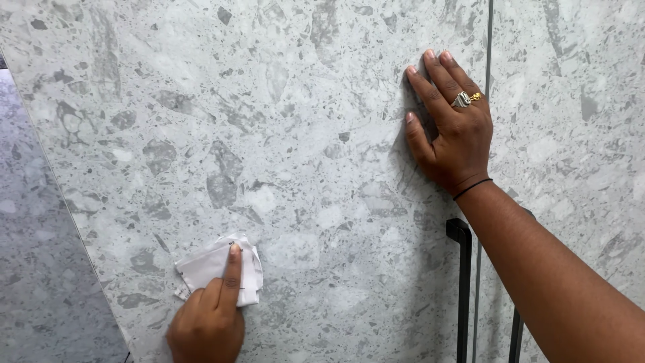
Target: The person wipes a marble-patterned wall surface with a white paper towel, moving in circular and back-and-forth motions. The person also wipes the vertical metal handles attached to the wall.
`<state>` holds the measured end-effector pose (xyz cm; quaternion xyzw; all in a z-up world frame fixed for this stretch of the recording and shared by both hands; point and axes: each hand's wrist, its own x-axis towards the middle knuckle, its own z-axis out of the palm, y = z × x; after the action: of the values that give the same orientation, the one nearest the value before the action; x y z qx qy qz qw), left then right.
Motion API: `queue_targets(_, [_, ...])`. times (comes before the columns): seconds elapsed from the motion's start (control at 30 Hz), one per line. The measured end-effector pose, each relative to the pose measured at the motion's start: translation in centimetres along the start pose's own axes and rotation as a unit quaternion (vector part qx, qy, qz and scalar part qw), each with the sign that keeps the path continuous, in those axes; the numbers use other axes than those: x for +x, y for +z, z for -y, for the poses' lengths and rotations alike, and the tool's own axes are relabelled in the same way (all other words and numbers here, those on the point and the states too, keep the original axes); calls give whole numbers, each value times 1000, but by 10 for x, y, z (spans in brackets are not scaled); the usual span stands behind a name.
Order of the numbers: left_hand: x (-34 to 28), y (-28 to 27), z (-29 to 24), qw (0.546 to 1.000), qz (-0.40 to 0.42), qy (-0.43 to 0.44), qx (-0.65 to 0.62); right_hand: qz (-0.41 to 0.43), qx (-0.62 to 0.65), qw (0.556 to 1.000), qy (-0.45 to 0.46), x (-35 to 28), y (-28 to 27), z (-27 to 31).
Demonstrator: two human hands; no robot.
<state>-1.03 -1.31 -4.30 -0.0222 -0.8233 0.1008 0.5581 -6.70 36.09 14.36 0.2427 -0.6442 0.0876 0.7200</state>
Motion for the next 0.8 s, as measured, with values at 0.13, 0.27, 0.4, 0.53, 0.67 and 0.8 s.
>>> queue_targets(0.13, [-6, -2, -1, 1000, -17, 18, -18, 2, -2, 1000, -5, -1, -1, 0])
queue_targets(0.27, [-7, -8, 4, 999, -17, 33, 5, -5, -6, 1000, 4, 1, 0, 1])
queue_targets(0.4, [-20, 13, 11, 995, 48, 11, -81, -6, -5, 1000, -6, 2, 0, -1])
queue_targets(0.53, [-26, 10, 17, 992, 82, 99, -16, -2, -3, 1000, -1, -2, 0, 1])
queue_targets(0.67, [-36, 18, 22, 995, 41, 90, -23, -5, 1, 1000, -8, 0, 1, -1])
queue_targets(0.8, [-43, 9, 2, 998, 40, 26, -29, 2, -7, 1000, -8, -3, 2, -5])
